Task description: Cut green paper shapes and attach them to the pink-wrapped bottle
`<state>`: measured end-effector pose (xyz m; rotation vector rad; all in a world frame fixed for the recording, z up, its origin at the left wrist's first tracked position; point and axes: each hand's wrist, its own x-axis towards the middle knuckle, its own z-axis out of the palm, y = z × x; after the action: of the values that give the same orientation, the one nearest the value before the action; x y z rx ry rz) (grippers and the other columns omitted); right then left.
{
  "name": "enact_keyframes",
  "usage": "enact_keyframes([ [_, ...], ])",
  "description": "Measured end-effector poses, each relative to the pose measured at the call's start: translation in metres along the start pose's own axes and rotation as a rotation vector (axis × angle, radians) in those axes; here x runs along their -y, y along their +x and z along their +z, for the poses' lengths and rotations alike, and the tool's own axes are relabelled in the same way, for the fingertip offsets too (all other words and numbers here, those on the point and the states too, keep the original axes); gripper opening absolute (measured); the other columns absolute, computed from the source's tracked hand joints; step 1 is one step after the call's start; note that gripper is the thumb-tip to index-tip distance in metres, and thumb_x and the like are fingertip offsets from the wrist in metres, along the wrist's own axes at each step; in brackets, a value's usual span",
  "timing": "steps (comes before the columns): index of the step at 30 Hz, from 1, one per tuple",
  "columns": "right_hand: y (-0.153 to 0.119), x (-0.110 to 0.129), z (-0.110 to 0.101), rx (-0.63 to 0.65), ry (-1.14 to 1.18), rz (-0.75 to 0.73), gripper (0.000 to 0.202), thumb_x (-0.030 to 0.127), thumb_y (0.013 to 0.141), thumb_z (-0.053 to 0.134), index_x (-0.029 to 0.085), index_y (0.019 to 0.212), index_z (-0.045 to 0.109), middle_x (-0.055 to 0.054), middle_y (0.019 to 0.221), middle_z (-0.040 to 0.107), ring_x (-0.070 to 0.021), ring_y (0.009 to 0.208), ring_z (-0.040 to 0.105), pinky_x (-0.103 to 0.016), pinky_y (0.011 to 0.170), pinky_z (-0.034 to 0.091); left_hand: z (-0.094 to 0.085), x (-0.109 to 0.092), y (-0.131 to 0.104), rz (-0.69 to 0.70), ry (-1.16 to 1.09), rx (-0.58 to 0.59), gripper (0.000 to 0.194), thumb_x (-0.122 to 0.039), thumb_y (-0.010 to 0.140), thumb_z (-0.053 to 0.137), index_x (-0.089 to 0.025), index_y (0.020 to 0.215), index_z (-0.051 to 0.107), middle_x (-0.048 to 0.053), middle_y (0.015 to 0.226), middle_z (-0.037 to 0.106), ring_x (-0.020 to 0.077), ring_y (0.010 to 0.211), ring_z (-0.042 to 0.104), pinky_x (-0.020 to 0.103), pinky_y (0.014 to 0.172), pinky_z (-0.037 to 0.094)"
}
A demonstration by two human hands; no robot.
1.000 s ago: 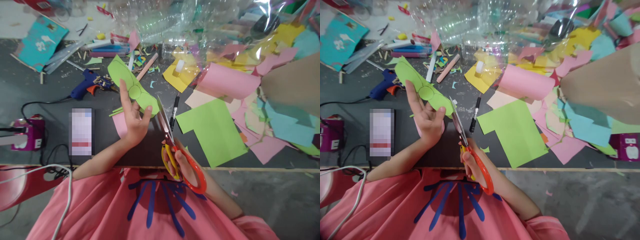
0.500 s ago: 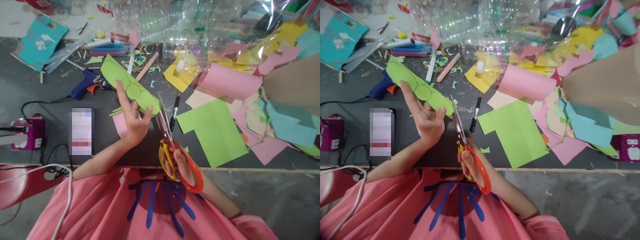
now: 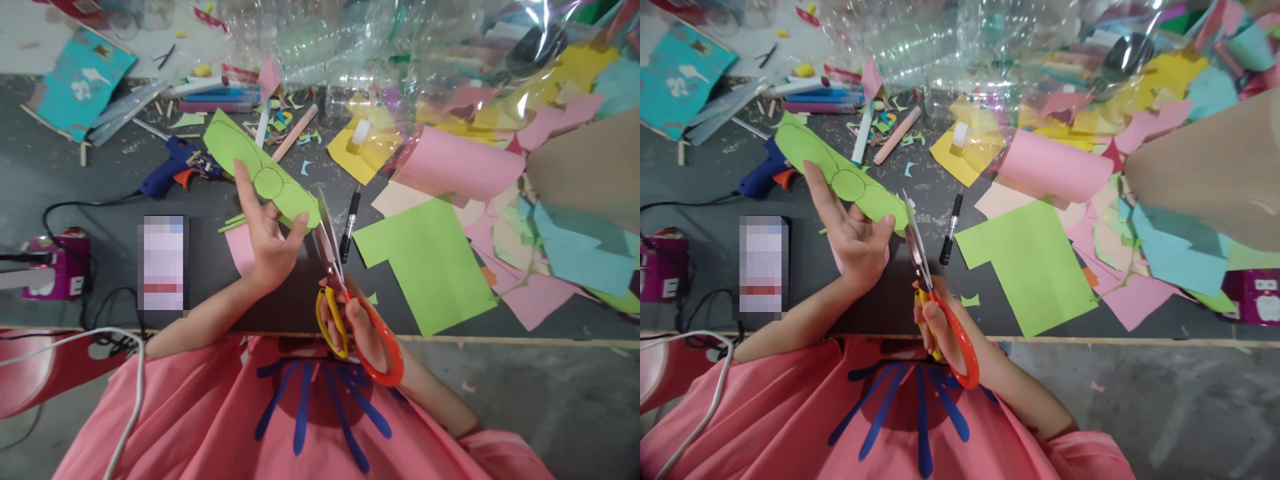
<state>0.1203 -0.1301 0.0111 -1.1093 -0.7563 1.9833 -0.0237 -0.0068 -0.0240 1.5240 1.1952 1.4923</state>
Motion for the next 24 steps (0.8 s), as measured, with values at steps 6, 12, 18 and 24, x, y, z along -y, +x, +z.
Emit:
enact_keyframes([
  [6,0.0011,-0.0021,-0.0004,0.003,0.0,-0.011,0.043,0.067,0.086,0.04,0.033,0.111,0.05,0.003,0.078,0.053,-0.0064,0.039,0.042,-0.022,0.035,0.032,-0.0009,-0.0017,-0.0017,-0.022,-0.025,0.016,0.093,-0.049,0.08,0.067,-0.05,0.147,0.003,-0.003,0.162,0.001,0.0205,0.117,0.059,0.026,0.086,0.057],
  [12,0.0016,0.0004,0.0031,-0.012,-0.019,-0.035,0.043,0.068,0.086,0.04,0.032,0.108,0.048,0.004,0.075,0.049,-0.0057,0.038,0.039,-0.022,0.036,0.031,-0.0014,-0.0013,-0.0022,-0.014,-0.049,0.043,0.097,-0.048,0.079,0.069,-0.051,0.147,0.0,0.001,0.158,0.019,0.0167,0.106,0.063,0.025,0.082,0.057],
  [18,0.0018,0.0035,0.0045,-0.032,-0.033,-0.027,0.047,0.07,0.084,0.041,0.03,0.11,0.047,0.006,0.069,0.045,-0.0057,0.036,0.034,-0.023,0.034,0.027,0.0016,0.0026,-0.0004,-0.023,-0.056,0.031,0.104,-0.053,0.077,0.068,-0.045,0.149,-0.008,0.005,0.136,0.048,0.0193,0.109,0.063,0.029,0.089,0.055],
  [24,0.0018,-0.0038,-0.0021,-0.017,-0.001,-0.071,0.04,0.064,0.087,0.044,0.032,0.111,0.047,0.006,0.071,0.045,-0.003,0.034,0.032,-0.02,0.033,0.026,0.0034,0.003,0.0019,0.001,-0.114,0.051,0.103,-0.05,0.08,0.068,-0.041,0.149,-0.007,0.005,0.126,0.057,0.0179,0.104,0.065,0.028,0.087,0.056],
])
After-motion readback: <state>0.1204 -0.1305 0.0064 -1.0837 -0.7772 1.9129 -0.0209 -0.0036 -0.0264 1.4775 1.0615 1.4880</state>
